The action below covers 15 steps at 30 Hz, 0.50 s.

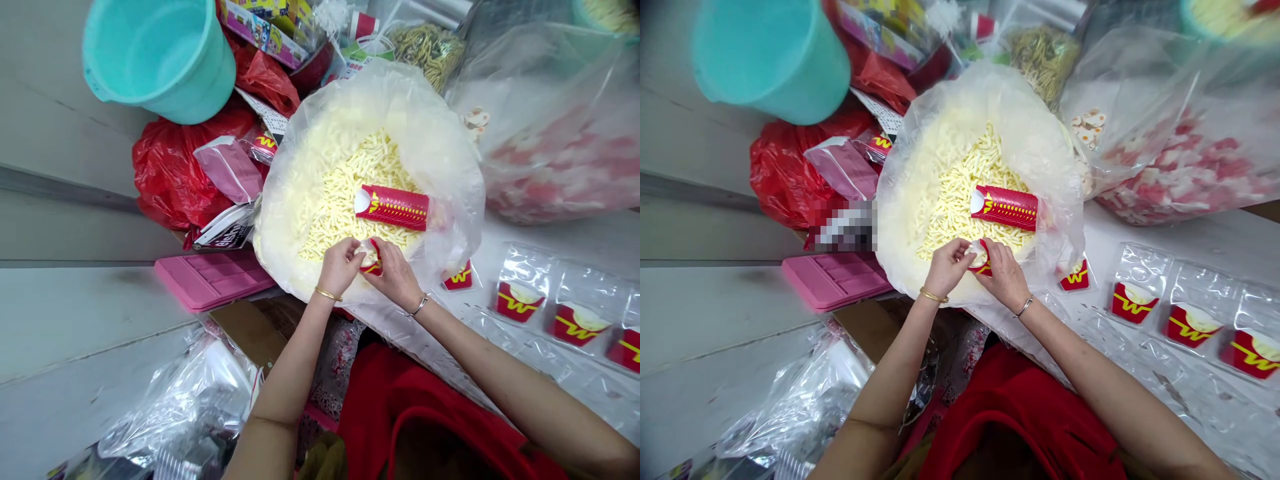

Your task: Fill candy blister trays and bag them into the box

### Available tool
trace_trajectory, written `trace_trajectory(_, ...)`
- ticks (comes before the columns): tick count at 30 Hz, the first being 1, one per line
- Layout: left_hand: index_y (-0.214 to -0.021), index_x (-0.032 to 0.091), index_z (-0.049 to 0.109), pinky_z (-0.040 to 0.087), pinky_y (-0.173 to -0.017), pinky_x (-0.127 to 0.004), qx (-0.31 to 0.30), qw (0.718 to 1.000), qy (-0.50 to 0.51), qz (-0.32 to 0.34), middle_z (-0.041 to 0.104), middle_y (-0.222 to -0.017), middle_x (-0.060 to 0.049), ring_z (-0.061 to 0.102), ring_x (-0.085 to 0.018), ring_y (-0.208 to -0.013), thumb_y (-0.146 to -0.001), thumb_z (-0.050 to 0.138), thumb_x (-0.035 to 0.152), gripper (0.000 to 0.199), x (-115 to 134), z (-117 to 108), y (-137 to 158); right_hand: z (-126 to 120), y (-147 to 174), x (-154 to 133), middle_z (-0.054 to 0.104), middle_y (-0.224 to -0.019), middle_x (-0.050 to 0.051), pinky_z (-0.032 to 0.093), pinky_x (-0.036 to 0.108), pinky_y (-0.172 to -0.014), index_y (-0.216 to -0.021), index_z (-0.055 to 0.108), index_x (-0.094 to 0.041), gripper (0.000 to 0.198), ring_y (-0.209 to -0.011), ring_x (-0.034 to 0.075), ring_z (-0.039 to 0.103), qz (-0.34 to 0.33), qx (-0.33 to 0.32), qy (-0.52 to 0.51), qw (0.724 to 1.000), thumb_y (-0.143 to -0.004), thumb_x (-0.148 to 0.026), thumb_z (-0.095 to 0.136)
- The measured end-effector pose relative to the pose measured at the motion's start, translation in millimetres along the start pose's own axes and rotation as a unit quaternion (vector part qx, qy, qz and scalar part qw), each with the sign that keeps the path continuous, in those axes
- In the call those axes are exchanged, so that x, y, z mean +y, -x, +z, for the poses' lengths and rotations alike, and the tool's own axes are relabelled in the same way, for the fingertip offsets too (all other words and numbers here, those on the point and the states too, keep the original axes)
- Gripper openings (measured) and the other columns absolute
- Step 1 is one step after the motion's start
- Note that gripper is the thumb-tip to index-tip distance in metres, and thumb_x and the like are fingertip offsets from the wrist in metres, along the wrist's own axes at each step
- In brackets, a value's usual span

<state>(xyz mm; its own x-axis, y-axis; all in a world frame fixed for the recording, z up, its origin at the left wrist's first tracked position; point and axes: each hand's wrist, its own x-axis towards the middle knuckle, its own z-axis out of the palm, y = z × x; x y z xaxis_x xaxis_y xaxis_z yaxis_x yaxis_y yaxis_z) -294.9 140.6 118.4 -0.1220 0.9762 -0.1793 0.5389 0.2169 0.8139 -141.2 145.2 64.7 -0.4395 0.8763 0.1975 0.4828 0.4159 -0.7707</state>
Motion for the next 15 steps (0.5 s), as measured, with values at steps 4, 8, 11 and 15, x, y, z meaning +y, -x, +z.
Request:
trace_trajectory(4, -0.080, 0.016, 0.055, 0.037, -0.057, -0.019, -0.005, 0.985, 0.169, -0.044, 0.050, -0.071, 0.004, 0.045, -0.007, -0.061, -0.074, 0.069, 0.025, 0.018, 7, -9, 2, -4, 8, 10, 0.051, -0.125, 0.015, 0.044, 0.049, -0.098, -0.137, 0.029, -0.020, 0.066, -0.116, 0.030, 0.049, -0.022, 0.035, -0.045, 0.998, -0.084, -0.037, 0.064)
trace_trajectory(8, -0.082, 0.016, 0.058, 0.039, -0.058, -0.019, -0.014, 0.979, 0.200, -0.026, 0.055, -0.076, 0.001, 0.046, -0.007, -0.063, -0.075, 0.070, 0.031, 0.021, 26, -15, 12, -8, 19, 18, 0.049, -0.126, 0.014, 0.044, 0.049, -0.100, -0.136, 0.029, -0.023, 0.063, -0.119, 0.028, 0.048, -0.049, 0.056, -0.100, 0.992, -0.085, -0.035, 0.064)
trace_trajectory(11, -0.087, 0.017, 0.060, 0.040, -0.060, -0.020, -0.016, 0.983, 0.184, -0.018, 0.058, -0.081, 0.000, 0.048, -0.008, -0.065, -0.078, 0.068, 0.033, 0.020, 40, -18, 20, -14, 26, 19, 0.046, -0.131, 0.015, 0.042, 0.051, -0.103, -0.137, 0.025, -0.024, 0.066, -0.124, 0.028, 0.046, -0.043, 0.046, -0.111, 0.992, -0.085, -0.035, 0.064)
trace_trajectory(15, -0.089, 0.018, 0.062, 0.040, -0.061, -0.023, -0.039, 0.996, 0.081, 0.021, 0.058, -0.075, 0.000, 0.048, -0.011, -0.064, -0.081, 0.065, 0.032, 0.016, 55, -23, 28, -22, 30, 22, 0.045, -0.134, 0.015, 0.041, 0.054, -0.102, -0.138, 0.022, -0.025, 0.070, -0.126, 0.029, 0.045, -0.047, 0.036, -0.095, 0.994, -0.084, -0.034, 0.064)
